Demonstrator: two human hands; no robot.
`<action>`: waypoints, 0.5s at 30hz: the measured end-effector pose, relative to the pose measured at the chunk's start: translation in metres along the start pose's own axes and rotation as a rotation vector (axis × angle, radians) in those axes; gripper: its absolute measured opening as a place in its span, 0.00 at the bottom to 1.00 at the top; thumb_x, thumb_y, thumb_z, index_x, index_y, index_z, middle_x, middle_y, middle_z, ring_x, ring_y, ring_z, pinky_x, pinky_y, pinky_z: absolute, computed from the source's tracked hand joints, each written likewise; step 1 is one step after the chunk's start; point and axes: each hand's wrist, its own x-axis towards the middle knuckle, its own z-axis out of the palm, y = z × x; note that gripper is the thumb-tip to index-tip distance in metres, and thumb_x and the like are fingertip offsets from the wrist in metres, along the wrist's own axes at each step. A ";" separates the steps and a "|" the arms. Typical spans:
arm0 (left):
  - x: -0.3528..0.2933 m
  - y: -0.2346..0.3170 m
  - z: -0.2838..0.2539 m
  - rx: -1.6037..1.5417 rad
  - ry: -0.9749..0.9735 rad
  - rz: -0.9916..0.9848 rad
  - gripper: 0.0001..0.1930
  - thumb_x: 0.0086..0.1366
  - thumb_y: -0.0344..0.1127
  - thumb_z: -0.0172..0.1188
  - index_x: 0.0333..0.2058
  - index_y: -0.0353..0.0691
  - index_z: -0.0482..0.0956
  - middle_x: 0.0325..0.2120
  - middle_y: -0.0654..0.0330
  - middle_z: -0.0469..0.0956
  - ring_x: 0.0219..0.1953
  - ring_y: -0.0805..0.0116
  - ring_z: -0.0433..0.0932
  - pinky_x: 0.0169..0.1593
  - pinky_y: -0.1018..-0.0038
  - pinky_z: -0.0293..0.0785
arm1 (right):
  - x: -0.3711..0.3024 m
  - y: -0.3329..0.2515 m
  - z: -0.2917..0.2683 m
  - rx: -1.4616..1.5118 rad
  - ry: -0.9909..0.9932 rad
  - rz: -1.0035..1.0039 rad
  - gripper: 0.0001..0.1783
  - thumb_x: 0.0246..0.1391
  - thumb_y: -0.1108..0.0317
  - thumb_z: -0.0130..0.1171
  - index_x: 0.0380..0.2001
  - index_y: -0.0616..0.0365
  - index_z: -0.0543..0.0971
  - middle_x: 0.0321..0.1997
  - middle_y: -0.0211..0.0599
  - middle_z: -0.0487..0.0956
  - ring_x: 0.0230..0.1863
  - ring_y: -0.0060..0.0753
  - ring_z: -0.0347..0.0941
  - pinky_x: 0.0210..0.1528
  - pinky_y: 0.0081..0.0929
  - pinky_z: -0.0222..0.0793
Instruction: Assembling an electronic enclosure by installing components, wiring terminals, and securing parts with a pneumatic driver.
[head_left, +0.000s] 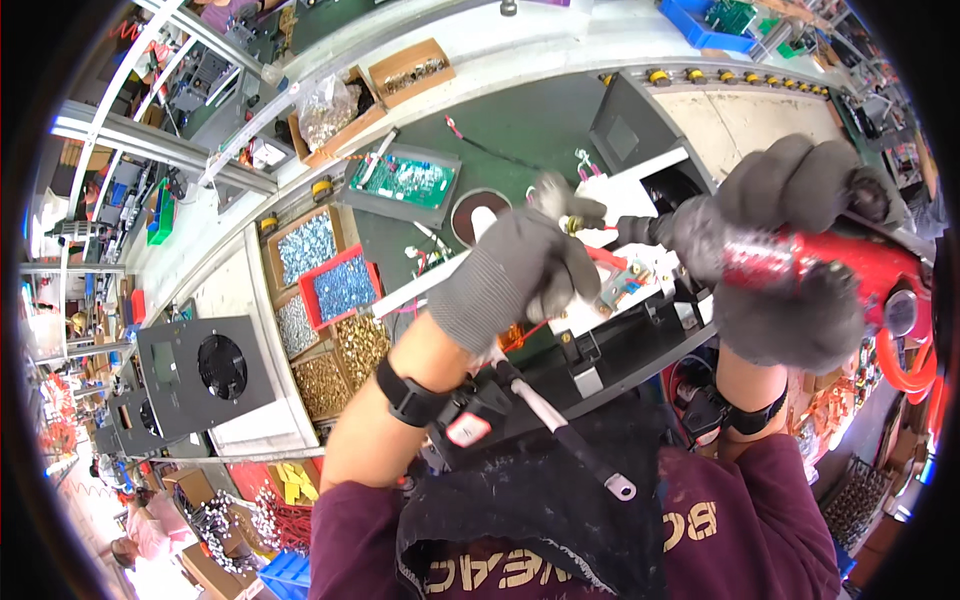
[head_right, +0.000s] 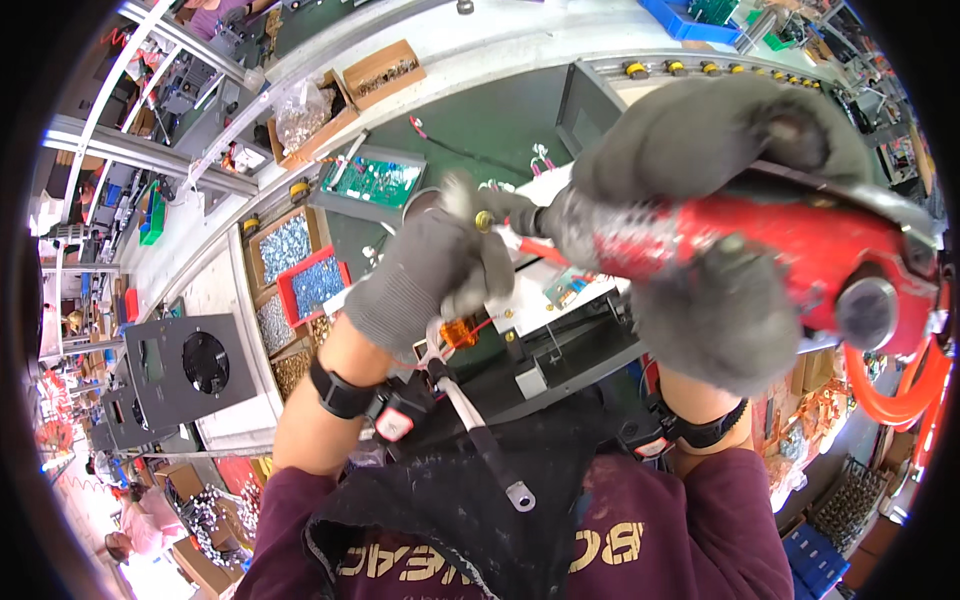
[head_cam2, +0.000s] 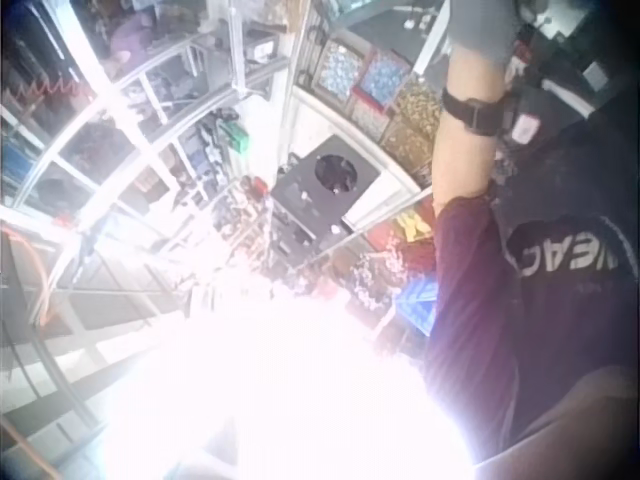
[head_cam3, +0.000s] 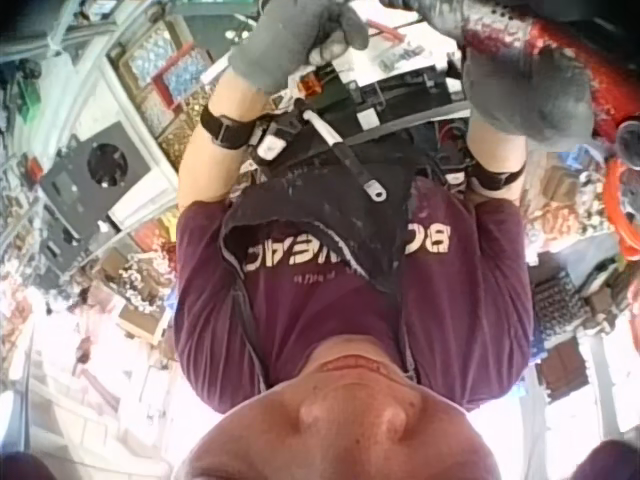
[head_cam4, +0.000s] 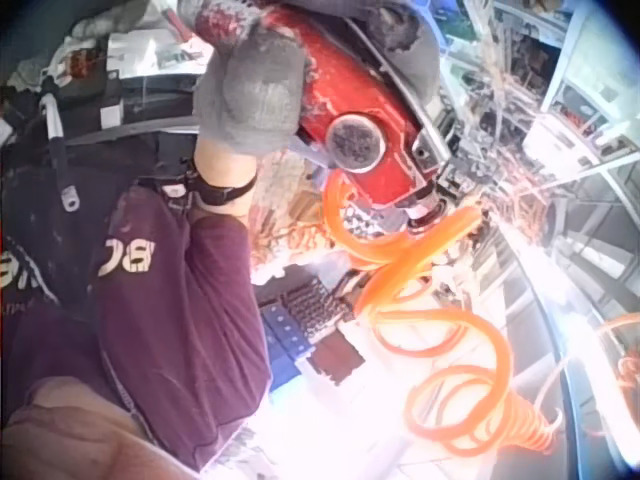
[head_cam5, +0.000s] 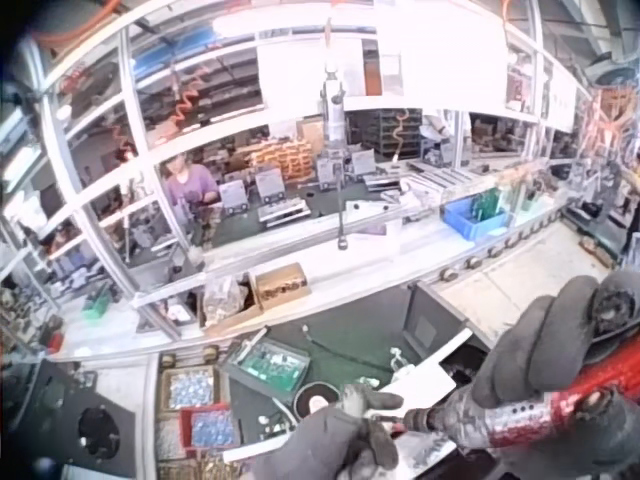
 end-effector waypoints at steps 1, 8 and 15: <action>-0.008 0.005 0.004 0.045 0.193 0.044 0.26 0.70 0.52 0.39 0.43 0.30 0.72 0.15 0.60 0.74 0.11 0.78 0.66 0.16 0.81 0.61 | 0.008 -0.007 0.006 0.017 -0.123 -0.056 0.22 0.42 0.54 0.58 0.26 0.53 0.58 0.25 0.29 0.57 0.26 0.24 0.52 0.26 0.22 0.51; -0.076 -0.014 -0.008 0.877 -0.552 0.588 0.17 0.59 0.40 0.57 0.44 0.38 0.75 0.33 0.57 0.75 0.37 0.61 0.74 0.42 0.70 0.68 | 0.016 -0.017 -0.029 -0.065 0.058 -0.183 0.23 0.39 0.53 0.57 0.28 0.53 0.57 0.29 0.33 0.54 0.32 0.29 0.50 0.33 0.25 0.53; -0.064 -0.029 -0.011 -0.609 0.764 0.456 0.14 0.69 0.34 0.44 0.51 0.36 0.63 0.27 0.64 0.69 0.27 0.73 0.70 0.37 0.79 0.69 | 0.003 -0.015 -0.043 -0.005 0.004 -0.022 0.24 0.37 0.55 0.58 0.28 0.53 0.57 0.29 0.33 0.53 0.32 0.28 0.49 0.36 0.24 0.51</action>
